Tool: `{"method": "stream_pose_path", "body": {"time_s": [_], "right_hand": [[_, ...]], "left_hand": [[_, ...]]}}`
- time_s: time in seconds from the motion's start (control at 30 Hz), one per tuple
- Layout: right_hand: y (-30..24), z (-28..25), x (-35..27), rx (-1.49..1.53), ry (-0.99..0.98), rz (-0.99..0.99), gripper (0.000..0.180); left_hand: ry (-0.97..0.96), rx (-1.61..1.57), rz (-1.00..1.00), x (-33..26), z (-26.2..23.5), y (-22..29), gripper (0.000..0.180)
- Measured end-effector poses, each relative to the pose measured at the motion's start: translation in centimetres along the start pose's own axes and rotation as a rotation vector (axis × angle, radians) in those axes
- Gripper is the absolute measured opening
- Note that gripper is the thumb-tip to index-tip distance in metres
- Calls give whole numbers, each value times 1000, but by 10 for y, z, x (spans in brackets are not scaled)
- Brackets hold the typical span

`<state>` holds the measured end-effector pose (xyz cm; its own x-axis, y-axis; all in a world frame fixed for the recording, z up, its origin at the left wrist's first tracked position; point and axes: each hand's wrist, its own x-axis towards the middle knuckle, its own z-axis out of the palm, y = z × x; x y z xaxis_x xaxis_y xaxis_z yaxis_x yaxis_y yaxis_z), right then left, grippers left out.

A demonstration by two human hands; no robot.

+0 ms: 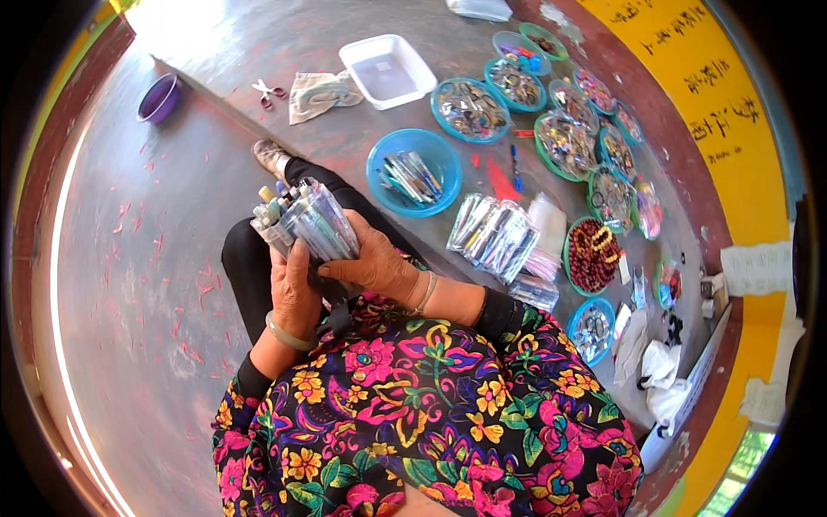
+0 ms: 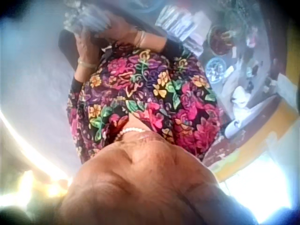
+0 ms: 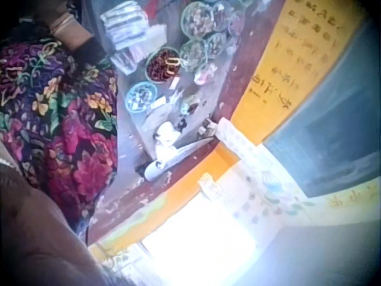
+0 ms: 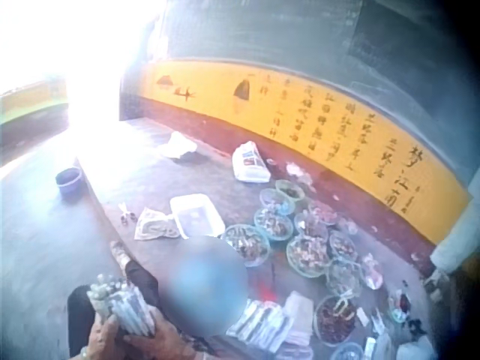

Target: The person sits on the floor and sorts through a clear plastic bag filled with markers. They pick up individual markers, inspect them, and place them into a blue bowl. The person continues this process, handling the markers one by one.

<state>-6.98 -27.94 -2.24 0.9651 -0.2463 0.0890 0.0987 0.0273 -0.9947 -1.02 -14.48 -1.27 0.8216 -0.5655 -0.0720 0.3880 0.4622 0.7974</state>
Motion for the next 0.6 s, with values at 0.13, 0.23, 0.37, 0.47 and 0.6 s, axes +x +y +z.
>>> {"method": "stream_pose_path", "body": {"time_s": [0.13,0.23,0.37,0.47,0.6], "right_hand": [[14,-28,-22,244,62,103,65],[3,-58,-52,507,246,163,65],[16,-139,-122,536,681,159,58],[29,-196,-191,404,1111,150,48],[68,-234,-280,532,1416,138,44]], "left_hand": [[-153,-5,-151,1,8,-15,46],[-174,62,-264,13,-3,-24,47],[-30,181,-329,31,-30,-33,39],[29,120,-350,33,-47,-34,37],[11,77,-393,37,-52,-37,36]]}}
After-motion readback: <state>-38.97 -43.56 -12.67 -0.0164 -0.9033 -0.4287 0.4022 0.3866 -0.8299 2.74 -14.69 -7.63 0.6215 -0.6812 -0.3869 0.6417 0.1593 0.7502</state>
